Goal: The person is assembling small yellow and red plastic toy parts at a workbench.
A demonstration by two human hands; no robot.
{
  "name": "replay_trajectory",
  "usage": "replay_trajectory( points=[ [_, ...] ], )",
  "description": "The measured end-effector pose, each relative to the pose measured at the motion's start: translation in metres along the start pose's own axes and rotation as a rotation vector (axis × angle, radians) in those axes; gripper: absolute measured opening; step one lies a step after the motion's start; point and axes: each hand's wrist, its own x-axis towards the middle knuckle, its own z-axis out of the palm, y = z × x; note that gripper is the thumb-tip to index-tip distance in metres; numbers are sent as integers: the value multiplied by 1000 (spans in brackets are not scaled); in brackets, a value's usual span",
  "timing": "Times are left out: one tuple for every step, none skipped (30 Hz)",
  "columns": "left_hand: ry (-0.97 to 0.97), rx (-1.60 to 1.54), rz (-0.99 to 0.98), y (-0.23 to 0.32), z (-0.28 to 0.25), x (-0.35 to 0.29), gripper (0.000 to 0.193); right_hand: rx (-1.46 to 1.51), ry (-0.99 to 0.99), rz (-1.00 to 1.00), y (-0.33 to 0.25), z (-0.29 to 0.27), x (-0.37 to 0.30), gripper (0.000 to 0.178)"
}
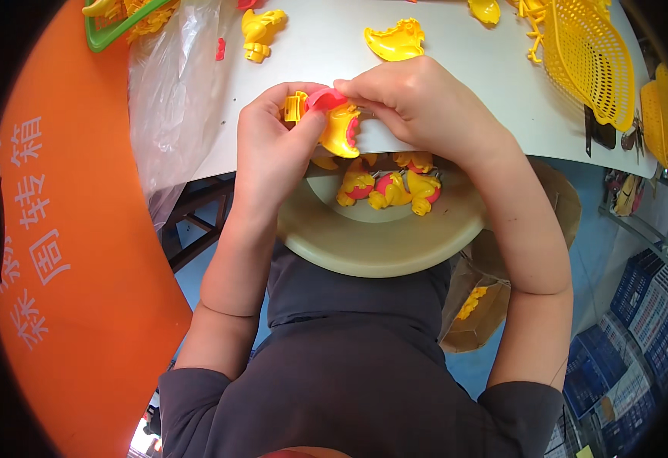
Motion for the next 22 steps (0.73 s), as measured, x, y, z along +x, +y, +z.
replay_trajectory(
  points=[
    [5, 20, -4, 1, 0, 1, 18, -3, -3, -1, 0, 2, -2, 21],
    [9, 41, -8, 1, 1, 1, 17, -9, 16, -9, 0, 4, -4, 21],
    [10, 37, -7, -1, 1, 2, 17, -15, 35, -17, -1, 5, -5, 22],
    [19, 38, 28, -3, 1, 0, 17, -12, 32, -21, -4, 5, -6, 22],
    [27, 40, 63, -5, 2, -1, 17, 5, 30, 19, -8, 5, -7, 21],
    [31, 40, 61, -4, 2, -2, 17, 22, 29, 59, -12, 5, -9, 20],
    [33, 47, 58, -3, 2, -1, 17, 22, 28, 57, -14, 4, -9, 20],
    [35, 55, 55, -3, 3, -1, 18, 48, 19, 118, -17, 3, -8, 19],
    [37, 54, 55, -4, 3, 0, 18, 74, 11, 179, -20, 2, -8, 18],
    [47, 81, 80, -6, 4, 0, 19, 74, 10, 177, -23, 1, -8, 18],
    [58, 108, 105, -7, 5, 0, 20, 157, 10, 282, -26, 0, -7, 17],
    [61, 108, 105, -7, 5, 1, 20, 240, 9, 387, -27, 0, -7, 17],
    [40, 121, 115, -6, 5, 2, 20, 242, 8, 385, -27, 0, -6, 17],
    [20, 135, 125, -5, 5, 3, 21, 210, 39, 378, -27, 1, -6, 17],
    [22, 136, 124, -4, 5, 2, 21, 178, 69, 371, -27, 2, -5, 17],
    [11, 157, 112, -3, 5, 1, 23, 178, 68, 368, -28, 1, -4, 17],
    [-1, 177, 100, -2, 5, 1, 25, 232, 57, 392, -30, 1, -3, 17],
    [2, 177, 100, -2, 6, 0, 25, 285, 46, 416, -31, 0, -2, 17],
    [3, 222, 130, -3, 7, -1, 28, 285, 44, 414, -31, 0, -2, 17],
    [5, 266, 159, -3, 7, -3, 32, 273, 40, 404, -30, 0, -2, 17],
    [-7, 262, 140, -1, 7, -4, 33, 260, 36, 393, -29, 1, -2, 18],
    [-22, 258, 120, 3, 7, -4, 35, 234, 28, 395, -28, 3, -3, 19]
  ],
)
